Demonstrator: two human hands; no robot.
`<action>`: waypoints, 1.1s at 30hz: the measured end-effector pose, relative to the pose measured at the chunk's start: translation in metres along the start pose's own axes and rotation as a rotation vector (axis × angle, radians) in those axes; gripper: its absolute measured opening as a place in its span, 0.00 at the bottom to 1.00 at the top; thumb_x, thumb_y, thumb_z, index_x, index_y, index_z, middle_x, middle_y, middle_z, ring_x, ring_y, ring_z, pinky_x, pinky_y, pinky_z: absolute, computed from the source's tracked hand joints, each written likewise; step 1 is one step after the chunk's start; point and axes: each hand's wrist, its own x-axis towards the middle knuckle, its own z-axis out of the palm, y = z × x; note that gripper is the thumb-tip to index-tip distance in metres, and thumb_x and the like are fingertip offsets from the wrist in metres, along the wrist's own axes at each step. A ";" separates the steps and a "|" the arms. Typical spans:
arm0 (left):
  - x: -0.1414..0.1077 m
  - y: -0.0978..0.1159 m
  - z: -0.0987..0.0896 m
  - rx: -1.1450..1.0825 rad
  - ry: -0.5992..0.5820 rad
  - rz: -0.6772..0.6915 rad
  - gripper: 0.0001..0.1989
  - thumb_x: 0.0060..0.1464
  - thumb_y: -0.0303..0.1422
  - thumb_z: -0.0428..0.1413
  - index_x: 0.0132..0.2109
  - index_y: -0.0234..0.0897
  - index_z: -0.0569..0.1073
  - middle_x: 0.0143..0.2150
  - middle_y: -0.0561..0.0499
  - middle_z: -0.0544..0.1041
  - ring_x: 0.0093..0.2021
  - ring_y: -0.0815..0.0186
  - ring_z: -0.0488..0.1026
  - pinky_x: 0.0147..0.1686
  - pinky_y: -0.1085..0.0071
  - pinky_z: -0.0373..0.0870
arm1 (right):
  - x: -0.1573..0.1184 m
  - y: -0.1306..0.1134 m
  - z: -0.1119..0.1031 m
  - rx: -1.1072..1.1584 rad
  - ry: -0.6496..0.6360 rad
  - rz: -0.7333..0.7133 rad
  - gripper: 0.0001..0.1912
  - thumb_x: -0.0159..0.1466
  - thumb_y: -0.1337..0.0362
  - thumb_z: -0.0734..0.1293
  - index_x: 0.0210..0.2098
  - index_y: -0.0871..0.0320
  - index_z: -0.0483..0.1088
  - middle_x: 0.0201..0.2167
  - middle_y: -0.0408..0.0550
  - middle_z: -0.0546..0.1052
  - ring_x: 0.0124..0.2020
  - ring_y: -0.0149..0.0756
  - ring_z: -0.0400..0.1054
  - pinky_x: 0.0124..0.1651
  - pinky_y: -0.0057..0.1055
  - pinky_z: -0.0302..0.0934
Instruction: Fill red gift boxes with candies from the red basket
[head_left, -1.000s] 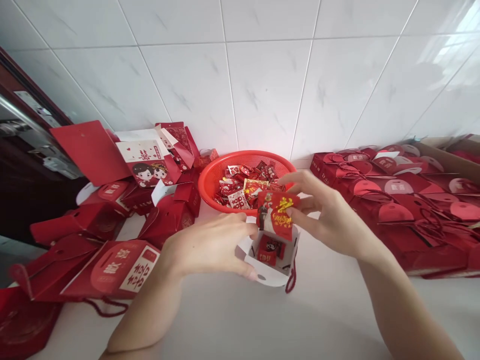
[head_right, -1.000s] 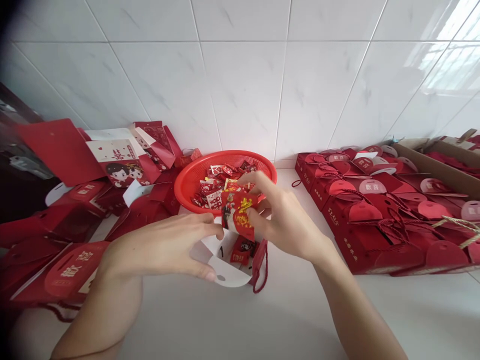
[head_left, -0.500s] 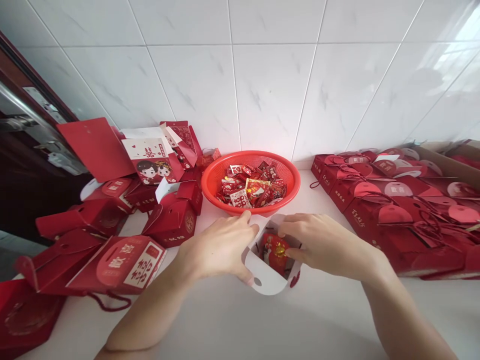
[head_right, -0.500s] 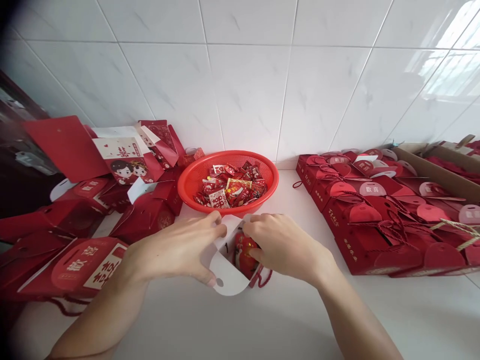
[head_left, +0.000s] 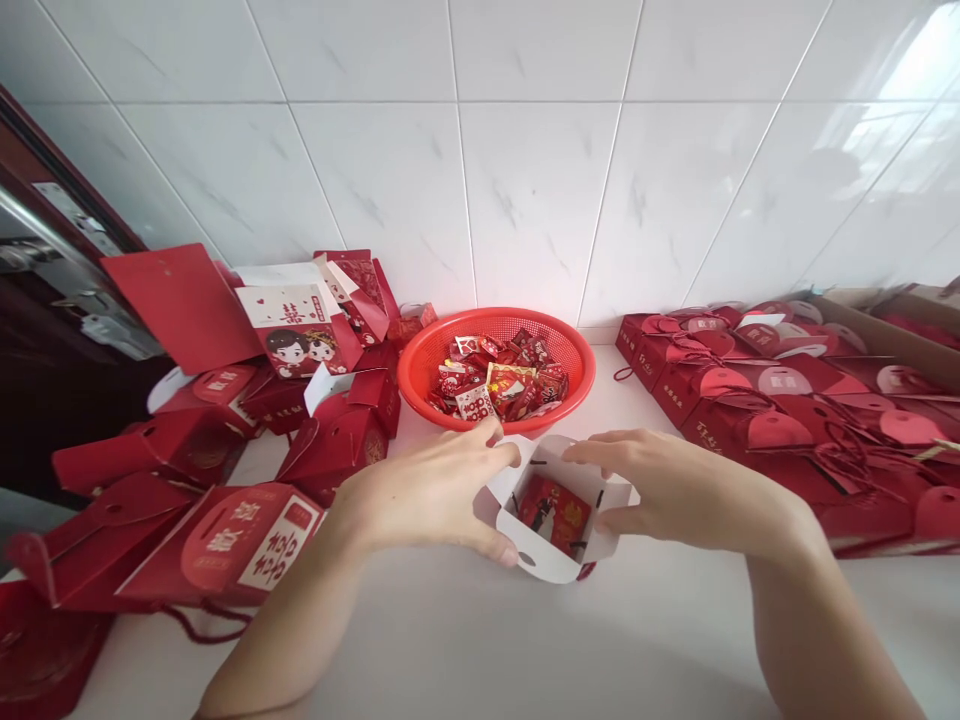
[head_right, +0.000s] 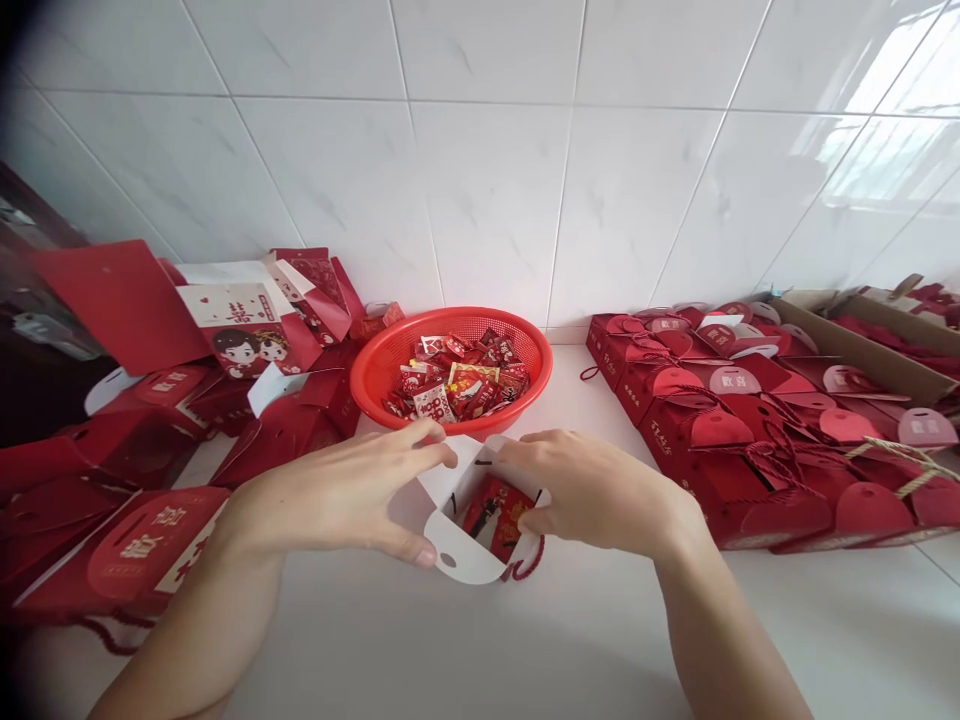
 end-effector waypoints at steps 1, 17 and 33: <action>0.001 0.000 -0.001 -0.003 -0.003 0.017 0.34 0.46 0.54 0.64 0.56 0.45 0.70 0.56 0.48 0.66 0.51 0.54 0.72 0.42 0.69 0.69 | -0.001 0.002 -0.002 0.017 -0.011 0.017 0.20 0.58 0.69 0.68 0.50 0.51 0.75 0.44 0.47 0.80 0.45 0.44 0.74 0.44 0.33 0.64; -0.005 0.024 0.016 0.000 0.050 0.335 0.15 0.57 0.41 0.62 0.51 0.45 0.80 0.55 0.47 0.71 0.54 0.55 0.72 0.52 0.65 0.68 | -0.004 0.025 -0.009 0.207 -0.027 0.023 0.35 0.56 0.65 0.73 0.63 0.52 0.67 0.55 0.50 0.76 0.44 0.41 0.74 0.44 0.32 0.67; 0.034 0.044 0.046 0.159 0.318 0.661 0.12 0.67 0.34 0.53 0.41 0.40 0.81 0.50 0.51 0.79 0.52 0.58 0.71 0.57 0.61 0.65 | -0.003 0.045 -0.009 0.183 0.140 0.064 0.27 0.56 0.70 0.68 0.56 0.56 0.71 0.45 0.51 0.76 0.41 0.39 0.73 0.41 0.32 0.70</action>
